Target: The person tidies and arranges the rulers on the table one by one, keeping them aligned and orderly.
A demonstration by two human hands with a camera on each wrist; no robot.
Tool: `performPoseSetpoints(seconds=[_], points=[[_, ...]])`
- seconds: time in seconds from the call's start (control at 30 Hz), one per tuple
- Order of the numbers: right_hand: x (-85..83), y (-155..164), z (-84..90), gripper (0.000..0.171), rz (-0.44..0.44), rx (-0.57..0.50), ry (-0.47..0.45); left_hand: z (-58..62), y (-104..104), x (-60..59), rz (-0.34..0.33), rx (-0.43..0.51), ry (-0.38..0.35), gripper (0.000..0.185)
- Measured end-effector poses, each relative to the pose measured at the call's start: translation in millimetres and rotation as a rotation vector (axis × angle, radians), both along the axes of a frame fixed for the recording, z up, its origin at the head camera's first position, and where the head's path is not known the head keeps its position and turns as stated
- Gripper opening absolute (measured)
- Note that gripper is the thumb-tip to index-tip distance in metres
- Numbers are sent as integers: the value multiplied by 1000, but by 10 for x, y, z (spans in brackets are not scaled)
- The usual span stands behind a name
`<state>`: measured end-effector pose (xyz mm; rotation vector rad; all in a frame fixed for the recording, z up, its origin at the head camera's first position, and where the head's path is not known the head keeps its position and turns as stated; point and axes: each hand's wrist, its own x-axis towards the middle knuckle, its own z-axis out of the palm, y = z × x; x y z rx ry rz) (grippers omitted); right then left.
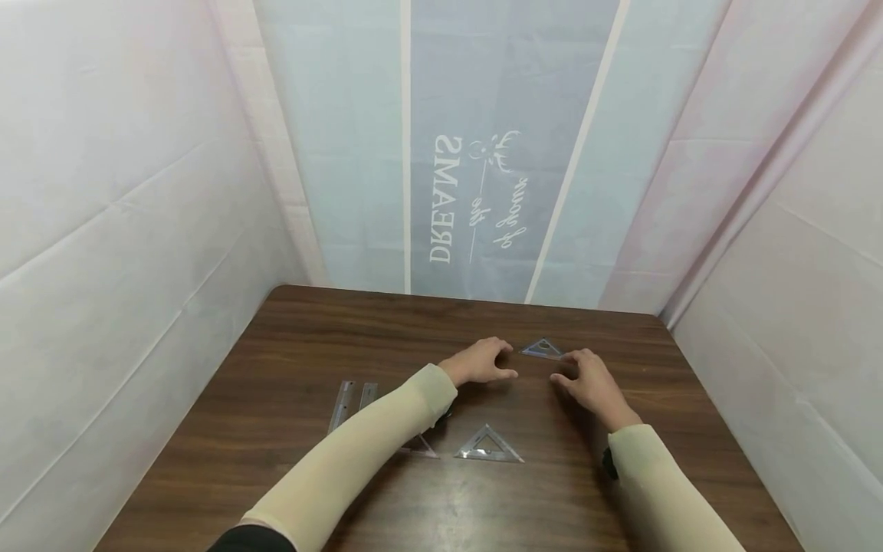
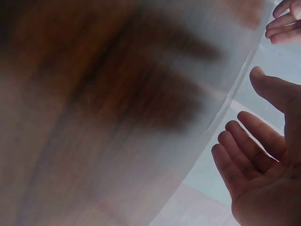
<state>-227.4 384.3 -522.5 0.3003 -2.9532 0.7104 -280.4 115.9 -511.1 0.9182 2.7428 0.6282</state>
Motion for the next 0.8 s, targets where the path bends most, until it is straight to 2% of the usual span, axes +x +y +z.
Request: performPoseSetpoints(seconds=[0.13,0.43,0.8], points=[[-99,18,-14,59,-6,-6,-9,-34,62,-10,-31,6,-10,68],[-300,30,-43,60,21,7,-8,-107,157,-32,-5,-17,16,75],[-350,98,-60,65,56,-22,-41,-151,311,-38,104,-95,110,62]])
